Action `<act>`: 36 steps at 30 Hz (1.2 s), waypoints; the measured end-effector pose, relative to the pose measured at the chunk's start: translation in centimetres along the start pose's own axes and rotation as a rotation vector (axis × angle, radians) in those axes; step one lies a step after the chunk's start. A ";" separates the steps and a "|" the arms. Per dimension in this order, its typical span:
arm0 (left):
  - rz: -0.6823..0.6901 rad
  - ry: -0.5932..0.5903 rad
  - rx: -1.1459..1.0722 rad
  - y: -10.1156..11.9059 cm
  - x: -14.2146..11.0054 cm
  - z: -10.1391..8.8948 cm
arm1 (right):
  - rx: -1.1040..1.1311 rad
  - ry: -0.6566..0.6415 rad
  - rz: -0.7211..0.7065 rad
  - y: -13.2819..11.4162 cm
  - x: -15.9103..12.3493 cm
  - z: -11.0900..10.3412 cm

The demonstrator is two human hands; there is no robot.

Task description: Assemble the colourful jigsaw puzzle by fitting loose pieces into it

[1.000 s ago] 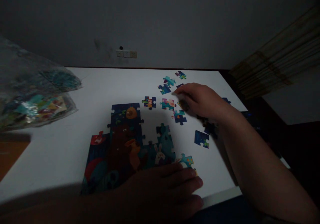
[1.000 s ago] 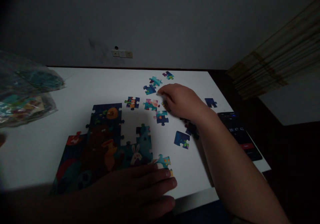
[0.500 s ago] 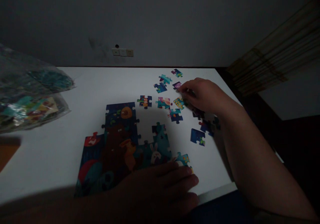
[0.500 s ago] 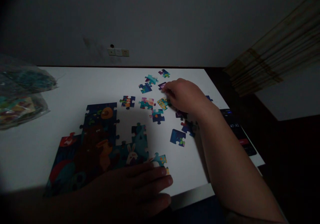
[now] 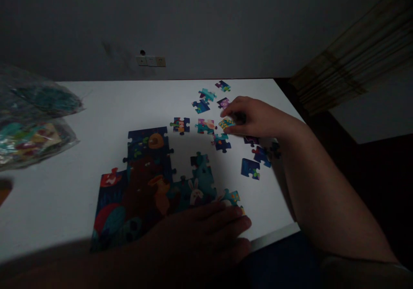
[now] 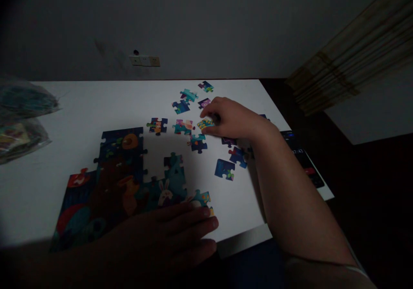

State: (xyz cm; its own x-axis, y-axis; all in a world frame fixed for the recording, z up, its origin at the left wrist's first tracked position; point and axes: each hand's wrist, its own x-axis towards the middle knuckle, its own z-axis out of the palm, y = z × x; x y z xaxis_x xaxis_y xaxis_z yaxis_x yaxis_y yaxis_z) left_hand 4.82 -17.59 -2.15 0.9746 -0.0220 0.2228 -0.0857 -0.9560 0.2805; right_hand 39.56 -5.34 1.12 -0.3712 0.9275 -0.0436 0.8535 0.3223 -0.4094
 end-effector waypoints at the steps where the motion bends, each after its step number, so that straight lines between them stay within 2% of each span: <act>1: -0.003 0.001 -0.005 0.0 0.0 0.0 | 0.005 -0.014 -0.012 0.0 0.0 -0.1; 5: -0.002 0.014 -0.033 0.1 0.0 -0.4 | 0.006 -0.036 -0.015 0.2 -0.1 -0.4; 9: -0.001 0.006 -0.015 0.0 0.0 -0.7 | -0.010 0.023 -0.001 -0.1 0.1 0.0; 15: 0.008 0.019 -0.014 0.0 -0.1 -0.1 | -0.002 0.038 0.003 -0.7 0.6 0.8; 20: 0.018 0.020 -0.028 0.1 -0.3 -0.1 | -0.032 0.031 0.053 0.0 0.1 0.1; 24: 0.006 0.015 -0.016 0.0 -0.2 -0.5 | -0.020 -0.028 0.035 0.5 -0.5 -0.6; 30: 0.016 -0.031 -0.013 -0.1 0.0 -0.6 | 0.021 -0.068 0.049 -0.4 -0.6 -0.9; 34: 0.005 -0.030 -0.019 -0.1 0.1 -0.5 | 0.091 -0.051 0.028 -1.1 -0.4 -0.8; 36: 0.007 -0.034 -0.019 0.0 0.1 -0.7 | 0.127 0.001 0.028 -1.1 -0.3 -0.7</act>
State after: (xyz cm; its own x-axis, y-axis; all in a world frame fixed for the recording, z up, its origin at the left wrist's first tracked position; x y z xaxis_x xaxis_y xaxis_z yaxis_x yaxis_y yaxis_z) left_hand 4.80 -17.37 -1.52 0.9805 -0.0386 0.1927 -0.0957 -0.9501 0.2968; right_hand 38.99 -5.87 2.19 -0.3478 0.9359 -0.0556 0.8102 0.2702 -0.5202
